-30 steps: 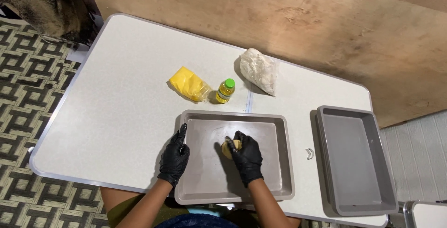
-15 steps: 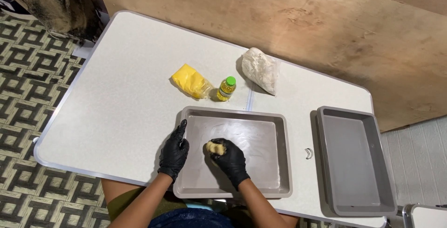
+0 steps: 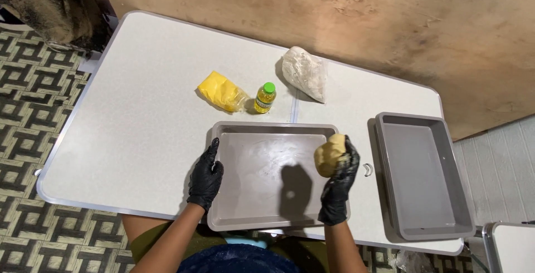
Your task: Kneading a small portion of dough on a metal tray and organizing several baking trays on a work table.
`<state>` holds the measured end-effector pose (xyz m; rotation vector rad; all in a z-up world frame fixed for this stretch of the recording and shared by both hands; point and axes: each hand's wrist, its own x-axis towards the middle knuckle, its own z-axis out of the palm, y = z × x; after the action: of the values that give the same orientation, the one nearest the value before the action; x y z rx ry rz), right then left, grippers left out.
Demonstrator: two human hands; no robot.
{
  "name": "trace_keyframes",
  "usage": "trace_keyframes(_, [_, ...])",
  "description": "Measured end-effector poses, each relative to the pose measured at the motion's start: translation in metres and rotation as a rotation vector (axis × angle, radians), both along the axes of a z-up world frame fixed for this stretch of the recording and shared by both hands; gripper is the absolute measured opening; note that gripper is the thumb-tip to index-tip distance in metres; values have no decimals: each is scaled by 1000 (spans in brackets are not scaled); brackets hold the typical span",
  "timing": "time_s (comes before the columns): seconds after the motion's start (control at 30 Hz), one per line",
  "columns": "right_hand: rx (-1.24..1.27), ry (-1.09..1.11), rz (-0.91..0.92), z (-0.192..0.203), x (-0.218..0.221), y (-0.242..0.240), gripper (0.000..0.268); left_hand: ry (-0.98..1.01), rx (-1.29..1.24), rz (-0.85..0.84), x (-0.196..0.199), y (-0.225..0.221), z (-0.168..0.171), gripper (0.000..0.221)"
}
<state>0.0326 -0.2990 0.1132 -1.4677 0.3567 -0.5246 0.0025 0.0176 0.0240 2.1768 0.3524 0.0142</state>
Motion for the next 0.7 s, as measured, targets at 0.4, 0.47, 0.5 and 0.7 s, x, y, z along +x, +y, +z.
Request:
trace_keyframes(0.4, [-1043,368,790,-93,10,4,54,-18,-2,53,2,-1,1,72])
trace_keyframes(0.47, [-982,365,705,-93,7,-18,52,5,-22,43,0,0,1,72])
trace_keyframes(0.5, [-978,375,706,-62,5,-10,52,15,-21,38,-2,1,1,72])
trace_keyframes(0.7, [20,399,297,-30,20,-26,42,38,-38,29,1,1,-2,73])
